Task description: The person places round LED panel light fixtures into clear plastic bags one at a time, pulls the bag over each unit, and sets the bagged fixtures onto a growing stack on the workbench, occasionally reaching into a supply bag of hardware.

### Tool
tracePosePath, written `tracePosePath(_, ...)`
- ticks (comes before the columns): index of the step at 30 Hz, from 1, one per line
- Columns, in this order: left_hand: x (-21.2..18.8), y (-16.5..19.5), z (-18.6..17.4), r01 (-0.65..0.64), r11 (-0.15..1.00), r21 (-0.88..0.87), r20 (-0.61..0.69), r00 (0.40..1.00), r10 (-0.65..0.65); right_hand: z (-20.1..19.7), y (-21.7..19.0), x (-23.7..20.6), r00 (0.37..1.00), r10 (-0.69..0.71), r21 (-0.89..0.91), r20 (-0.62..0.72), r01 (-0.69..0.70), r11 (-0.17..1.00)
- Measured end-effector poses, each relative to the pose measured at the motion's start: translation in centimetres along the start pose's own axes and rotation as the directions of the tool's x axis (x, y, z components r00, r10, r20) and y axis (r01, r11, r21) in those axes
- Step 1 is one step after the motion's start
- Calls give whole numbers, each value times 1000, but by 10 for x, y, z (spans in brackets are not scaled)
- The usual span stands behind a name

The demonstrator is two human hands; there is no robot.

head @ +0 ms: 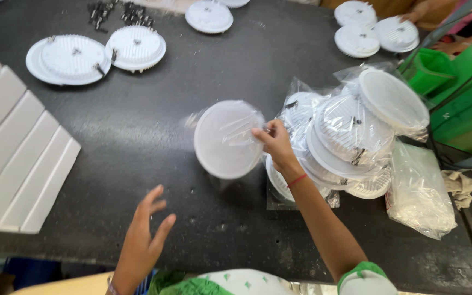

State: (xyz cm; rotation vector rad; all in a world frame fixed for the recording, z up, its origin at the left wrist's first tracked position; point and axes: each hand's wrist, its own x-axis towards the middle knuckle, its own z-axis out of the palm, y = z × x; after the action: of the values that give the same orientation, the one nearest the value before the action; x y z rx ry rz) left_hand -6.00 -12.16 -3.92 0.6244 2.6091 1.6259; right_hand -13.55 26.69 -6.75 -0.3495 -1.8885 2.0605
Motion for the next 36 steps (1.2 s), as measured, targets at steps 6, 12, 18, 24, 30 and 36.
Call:
tracePosePath(6, 3, -53, -13, 187, 982, -4, 174, 968, -183, -63, -85, -8, 792, -502, -43, -346, 522, 852)
tracePosePath(12, 24, -66, -16, 166, 986, -33, 251, 956, -152, -149, -170, -37, 414, -909, -876, 54, 457, 156)
tracePosePath(18, 38, -54, -11, 86, 996, -24, 323, 944, -74, -190, -166, -28, 621, -738, -965, 264, 177, -196)
tracePosePath(24, 47, -51, -18, 42, 999, -5, 346, 937, -38, -209, -151, -22, 817, -551, -979, 168, 204, 4)
tracePosePath(30, 78, -57, -25, 48, 998, -38, 415, 909, -28, -214, -161, -22, 862, -490, -980, 130, 188, 71)
tracePosePath(36, 162, -91, -16, 21, 986, -167, 171, 985, 8, -212, -147, -10, 916, -398, -981, 57, 126, 149)
